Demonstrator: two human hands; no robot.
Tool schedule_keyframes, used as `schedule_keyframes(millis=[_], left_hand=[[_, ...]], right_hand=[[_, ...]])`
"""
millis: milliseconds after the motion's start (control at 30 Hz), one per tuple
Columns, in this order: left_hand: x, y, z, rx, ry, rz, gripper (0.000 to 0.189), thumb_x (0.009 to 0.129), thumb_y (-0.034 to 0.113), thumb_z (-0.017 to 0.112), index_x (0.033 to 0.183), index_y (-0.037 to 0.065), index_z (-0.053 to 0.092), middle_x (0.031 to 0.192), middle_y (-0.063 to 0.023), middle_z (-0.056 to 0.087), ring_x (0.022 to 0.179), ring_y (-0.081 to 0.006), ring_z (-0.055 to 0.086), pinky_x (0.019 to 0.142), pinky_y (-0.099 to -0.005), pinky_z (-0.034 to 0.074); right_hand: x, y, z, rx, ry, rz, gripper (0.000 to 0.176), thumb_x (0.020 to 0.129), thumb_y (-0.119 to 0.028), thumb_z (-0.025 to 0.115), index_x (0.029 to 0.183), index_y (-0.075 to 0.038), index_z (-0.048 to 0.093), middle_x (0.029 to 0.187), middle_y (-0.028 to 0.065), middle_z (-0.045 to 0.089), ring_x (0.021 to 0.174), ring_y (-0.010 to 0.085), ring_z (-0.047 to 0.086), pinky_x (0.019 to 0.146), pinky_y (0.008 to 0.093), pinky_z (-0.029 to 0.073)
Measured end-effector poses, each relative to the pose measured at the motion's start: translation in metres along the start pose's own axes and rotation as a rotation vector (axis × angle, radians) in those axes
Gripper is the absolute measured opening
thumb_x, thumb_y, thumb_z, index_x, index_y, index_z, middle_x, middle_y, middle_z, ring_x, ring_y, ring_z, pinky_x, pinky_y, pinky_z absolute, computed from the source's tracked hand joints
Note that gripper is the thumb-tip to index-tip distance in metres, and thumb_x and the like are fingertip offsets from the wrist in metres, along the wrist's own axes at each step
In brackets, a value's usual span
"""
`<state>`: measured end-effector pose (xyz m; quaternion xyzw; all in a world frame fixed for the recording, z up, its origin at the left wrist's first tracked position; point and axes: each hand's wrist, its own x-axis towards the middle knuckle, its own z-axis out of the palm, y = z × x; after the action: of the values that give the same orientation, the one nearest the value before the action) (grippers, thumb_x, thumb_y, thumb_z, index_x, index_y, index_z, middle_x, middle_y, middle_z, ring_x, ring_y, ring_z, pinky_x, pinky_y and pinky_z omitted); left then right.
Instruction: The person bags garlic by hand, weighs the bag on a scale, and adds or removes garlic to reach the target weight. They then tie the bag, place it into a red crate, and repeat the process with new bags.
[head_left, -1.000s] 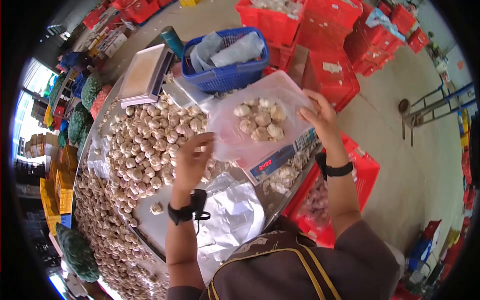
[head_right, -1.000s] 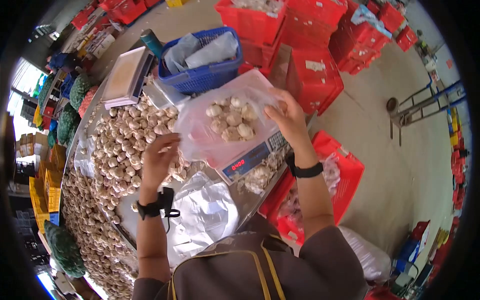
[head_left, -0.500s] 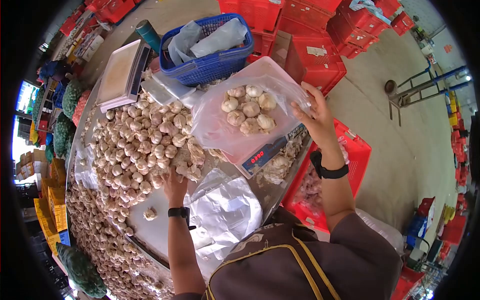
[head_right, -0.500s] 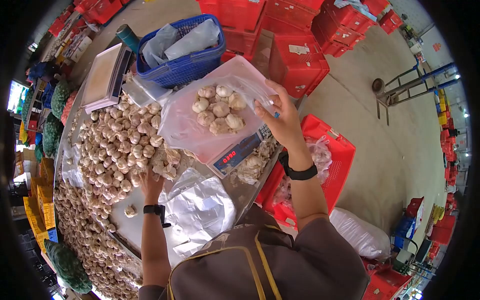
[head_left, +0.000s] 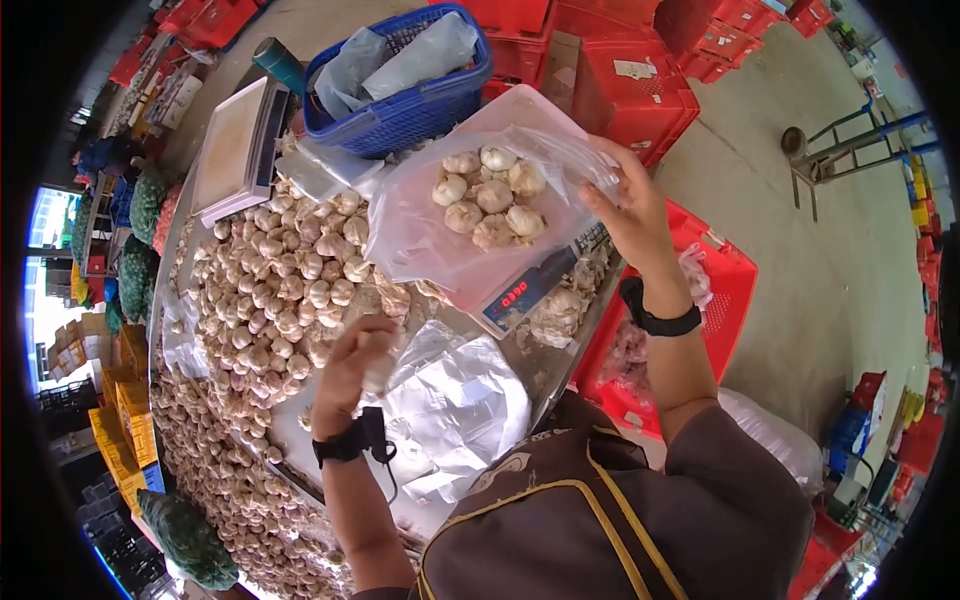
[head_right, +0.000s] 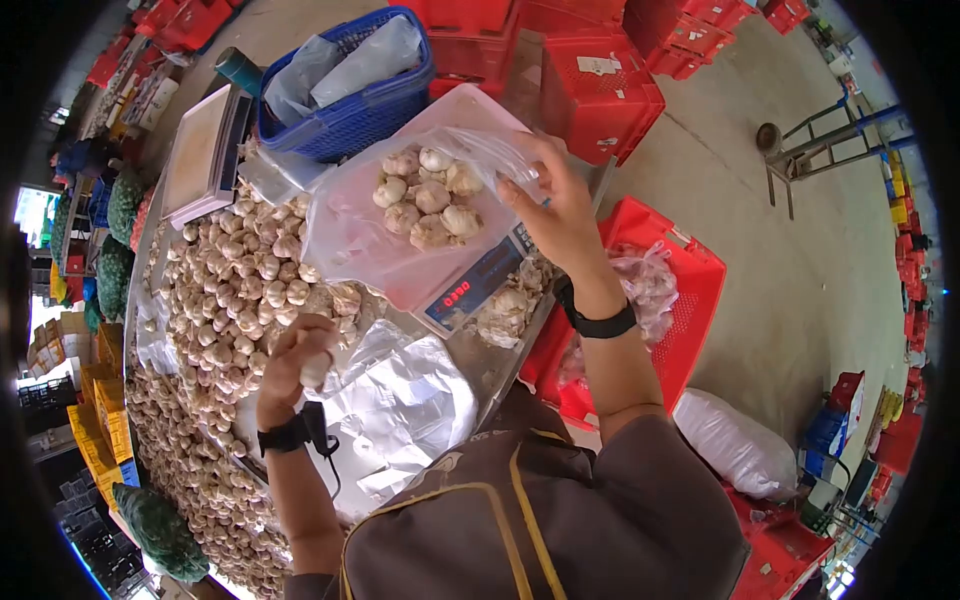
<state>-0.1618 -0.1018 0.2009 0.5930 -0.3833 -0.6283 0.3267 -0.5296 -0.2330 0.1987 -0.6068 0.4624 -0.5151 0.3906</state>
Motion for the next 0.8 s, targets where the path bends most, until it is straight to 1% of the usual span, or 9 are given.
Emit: schedule_keyframes(millis=[67, 133, 300, 400, 467, 533, 633, 700, 800], left_hand=[[-0.011, 0.047, 0.039, -0.166, -0.25, -0.102, 0.024, 0.086, 0.014, 0.06, 0.108, 0.004, 0.061, 0.094, -0.0034, 0.061, 0.079, -0.0094, 0.056, 0.065, -0.0221, 0.044], [0.008, 0.06, 0.068, -0.137, -0.34, 0.007, 0.025, 0.086, 0.016, 0.06, 0.107, 0.002, 0.06, 0.093, -0.003, 0.061, 0.079, -0.0097, 0.056, 0.065, -0.0229, 0.044], [0.102, 0.056, 0.096, -0.016, -0.007, 0.279, 0.035, 0.088, 0.024, 0.063, 0.118, 0.006, 0.058, 0.108, -0.0107, 0.059, 0.085, -0.0143, 0.058, 0.068, -0.0263, 0.049], [0.135, 0.036, 0.099, 0.354, 0.256, 0.379, 0.042, 0.089, 0.026, 0.063, 0.126, 0.008, 0.053, 0.125, -0.0228, 0.048, 0.087, -0.0259, 0.06, 0.075, -0.034, 0.052], [0.135, 0.021, 0.096, 1.016, 0.409, 0.746, 0.049, 0.088, 0.025, 0.062, 0.13, 0.007, 0.048, 0.129, -0.0314, 0.039, 0.092, -0.0389, 0.058, 0.081, -0.0415, 0.052], [0.113, 0.046, 0.123, 1.048, 0.48, 0.728, 0.045, 0.084, 0.022, 0.064, 0.125, 0.008, 0.053, 0.123, -0.0272, 0.045, 0.096, -0.042, 0.056, 0.079, -0.0444, 0.052], [0.109, 0.056, 0.145, 1.108, 0.437, 0.799, 0.028, 0.077, 0.019, 0.066, 0.103, 0.011, 0.063, 0.109, -0.0117, 0.058, 0.097, -0.031, 0.057, 0.075, -0.0443, 0.052], [0.124, 0.047, 0.159, 1.042, 0.203, 0.834, 0.031, 0.075, 0.02, 0.067, 0.104, 0.013, 0.062, 0.103, -0.0085, 0.059, 0.099, -0.0278, 0.056, 0.081, -0.0429, 0.049], [0.141, 0.034, 0.176, 1.23, 0.201, 0.776, 0.034, 0.074, 0.022, 0.068, 0.107, 0.014, 0.061, 0.102, -0.0076, 0.059, 0.104, -0.0269, 0.054, 0.083, -0.0438, 0.047]], right_hand=[[0.003, 0.003, 0.001, -0.076, -0.022, -0.068, 0.044, 0.087, -0.013, 0.065, 0.127, -0.003, 0.05, 0.113, 0.0077, 0.058, 0.095, 0.0114, 0.057, 0.081, 0.0274, 0.046], [0.004, -0.001, 0.005, 0.045, -0.038, -0.038, 0.043, 0.087, -0.012, 0.065, 0.126, -0.002, 0.051, 0.114, 0.007, 0.057, 0.094, 0.011, 0.057, 0.078, 0.0263, 0.047], [0.002, -0.018, 0.0, 0.204, -0.1, 0.065, 0.043, 0.087, -0.011, 0.064, 0.126, 0.001, 0.05, 0.115, 0.0061, 0.057, 0.094, 0.0105, 0.056, 0.071, 0.0239, 0.048], [0.001, -0.029, -0.001, 0.179, -0.09, 0.017, 0.042, 0.088, -0.01, 0.063, 0.127, 0.0, 0.049, 0.115, 0.0061, 0.057, 0.095, 0.0107, 0.056, 0.072, 0.024, 0.049], [0.0, -0.032, -0.003, 0.249, -0.151, 0.08, 0.045, 0.089, -0.011, 0.063, 0.131, -0.003, 0.047, 0.116, 0.0031, 0.054, 0.089, 0.0078, 0.053, 0.07, 0.0227, 0.048], [-0.001, -0.028, -0.003, 0.228, -0.139, 0.035, 0.046, 0.089, -0.011, 0.063, 0.131, -0.003, 0.047, 0.116, 0.0033, 0.054, 0.088, 0.0076, 0.054, 0.07, 0.0225, 0.048], [-0.002, -0.031, -0.001, 0.235, -0.13, 0.069, 0.043, 0.089, -0.011, 0.062, 0.129, -0.002, 0.048, 0.11, 0.0063, 0.059, 0.091, 0.0101, 0.057, 0.071, 0.024, 0.049], [-0.002, -0.03, -0.001, 0.23, -0.162, 0.118, 0.044, 0.089, -0.01, 0.062, 0.13, -0.003, 0.047, 0.102, 0.0058, 0.061, 0.084, 0.0084, 0.057, 0.069, 0.0233, 0.047], [-0.003, -0.035, 0.002, 0.221, -0.164, 0.098, 0.046, 0.089, -0.01, 0.062, 0.131, -0.003, 0.046, 0.098, 0.0054, 0.063, 0.078, 0.0074, 0.056, 0.068, 0.0229, 0.046]])
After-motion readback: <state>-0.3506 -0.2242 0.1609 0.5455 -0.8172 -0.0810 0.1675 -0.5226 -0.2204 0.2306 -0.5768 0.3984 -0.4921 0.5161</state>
